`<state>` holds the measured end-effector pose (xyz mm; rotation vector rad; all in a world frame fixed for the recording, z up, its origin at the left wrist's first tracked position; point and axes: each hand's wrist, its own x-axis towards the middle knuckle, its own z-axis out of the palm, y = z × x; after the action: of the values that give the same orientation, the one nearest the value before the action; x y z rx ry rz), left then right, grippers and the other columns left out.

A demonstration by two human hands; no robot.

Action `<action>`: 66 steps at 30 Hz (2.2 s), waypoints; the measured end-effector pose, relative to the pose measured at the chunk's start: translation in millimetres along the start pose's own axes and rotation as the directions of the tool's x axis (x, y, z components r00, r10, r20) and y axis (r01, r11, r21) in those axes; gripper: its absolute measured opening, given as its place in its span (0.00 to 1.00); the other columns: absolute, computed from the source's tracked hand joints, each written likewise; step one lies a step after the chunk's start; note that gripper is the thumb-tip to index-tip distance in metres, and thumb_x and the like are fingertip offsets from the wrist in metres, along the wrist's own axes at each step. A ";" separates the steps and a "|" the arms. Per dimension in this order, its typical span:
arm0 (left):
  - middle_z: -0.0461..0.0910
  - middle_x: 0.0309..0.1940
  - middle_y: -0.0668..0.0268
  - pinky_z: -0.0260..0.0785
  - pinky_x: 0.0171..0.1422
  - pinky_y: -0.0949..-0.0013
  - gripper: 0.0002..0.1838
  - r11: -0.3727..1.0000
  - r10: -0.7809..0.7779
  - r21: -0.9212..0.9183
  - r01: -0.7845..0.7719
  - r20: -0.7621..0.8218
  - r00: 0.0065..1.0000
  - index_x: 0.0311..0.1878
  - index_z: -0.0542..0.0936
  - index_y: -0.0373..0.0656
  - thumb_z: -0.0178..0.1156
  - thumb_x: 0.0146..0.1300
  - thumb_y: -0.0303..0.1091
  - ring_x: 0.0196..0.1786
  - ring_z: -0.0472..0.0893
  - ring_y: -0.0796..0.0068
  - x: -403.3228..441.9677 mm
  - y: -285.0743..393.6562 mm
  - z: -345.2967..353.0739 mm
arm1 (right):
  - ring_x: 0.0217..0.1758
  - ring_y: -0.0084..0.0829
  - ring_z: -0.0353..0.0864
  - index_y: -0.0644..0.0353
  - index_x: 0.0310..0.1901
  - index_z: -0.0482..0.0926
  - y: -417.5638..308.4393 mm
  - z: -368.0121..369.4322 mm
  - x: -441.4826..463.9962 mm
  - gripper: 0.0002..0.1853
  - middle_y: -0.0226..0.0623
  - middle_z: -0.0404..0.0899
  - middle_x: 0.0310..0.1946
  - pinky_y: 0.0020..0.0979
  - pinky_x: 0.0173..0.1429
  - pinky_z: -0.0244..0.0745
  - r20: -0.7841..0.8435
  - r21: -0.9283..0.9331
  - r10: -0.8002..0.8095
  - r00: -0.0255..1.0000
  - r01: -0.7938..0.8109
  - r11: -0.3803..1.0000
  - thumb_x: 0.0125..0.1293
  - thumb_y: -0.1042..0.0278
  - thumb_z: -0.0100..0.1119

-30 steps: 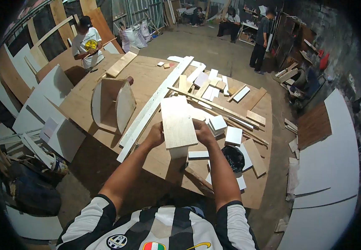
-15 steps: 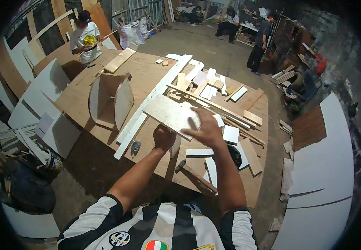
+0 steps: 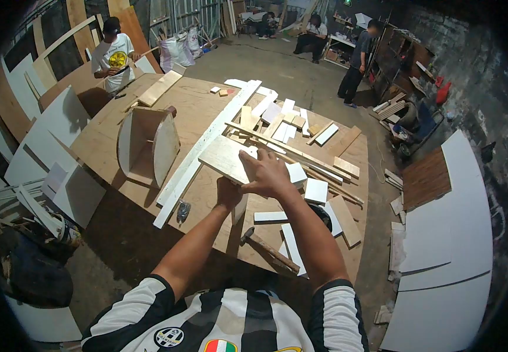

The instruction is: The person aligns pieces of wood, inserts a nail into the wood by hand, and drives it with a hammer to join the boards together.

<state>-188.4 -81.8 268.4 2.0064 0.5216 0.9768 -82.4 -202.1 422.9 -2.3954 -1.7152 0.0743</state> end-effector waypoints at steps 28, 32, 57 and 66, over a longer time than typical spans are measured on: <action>0.90 0.37 0.50 0.80 0.47 0.58 0.10 0.998 0.051 0.044 -0.048 -0.058 0.997 0.43 0.87 0.35 0.67 0.65 0.31 0.46 0.91 0.53 -18.0 -0.7 -0.4 | 0.49 0.48 0.90 0.62 0.48 0.88 180.6 171.0 -51.9 0.16 0.49 0.90 0.43 0.45 0.55 0.82 -0.162 0.642 0.694 0.702 -0.458 0.614 0.67 0.58 0.69; 0.89 0.36 0.54 0.79 0.48 0.60 0.08 0.998 0.046 0.055 -0.041 -0.094 0.994 0.43 0.86 0.36 0.68 0.63 0.29 0.44 0.90 0.58 -28.7 9.3 -0.6 | 0.52 0.50 0.89 0.61 0.49 0.88 198.9 271.3 -72.2 0.15 0.51 0.89 0.46 0.45 0.57 0.82 0.064 0.409 0.689 0.722 -0.649 0.642 0.66 0.61 0.67; 0.88 0.37 0.67 0.79 0.46 0.66 0.18 0.914 -0.406 -0.162 0.372 -0.392 0.825 0.45 0.85 0.36 0.78 0.56 0.35 0.41 0.84 0.77 -65.8 24.0 15.9 | 0.47 0.43 0.93 0.51 0.39 0.92 193.3 371.5 1.4 0.13 0.40 0.92 0.44 0.43 0.45 0.88 0.329 -0.084 0.440 0.836 -0.438 0.895 0.72 0.68 0.56; 0.88 0.39 0.65 0.82 0.48 0.59 0.20 0.860 -0.497 -0.259 0.439 -0.237 0.834 0.48 0.84 0.39 0.74 0.62 0.43 0.42 0.88 0.65 -74.6 13.6 9.5 | 0.48 0.46 0.92 0.58 0.44 0.90 212.5 382.9 -0.3 0.12 0.45 0.91 0.42 0.46 0.48 0.88 0.356 0.004 0.351 0.866 -0.377 0.926 0.72 0.66 0.57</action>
<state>-226.5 -142.9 242.7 1.4554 0.9949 0.9724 57.0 -219.2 8.1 -2.7428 -1.3149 0.6443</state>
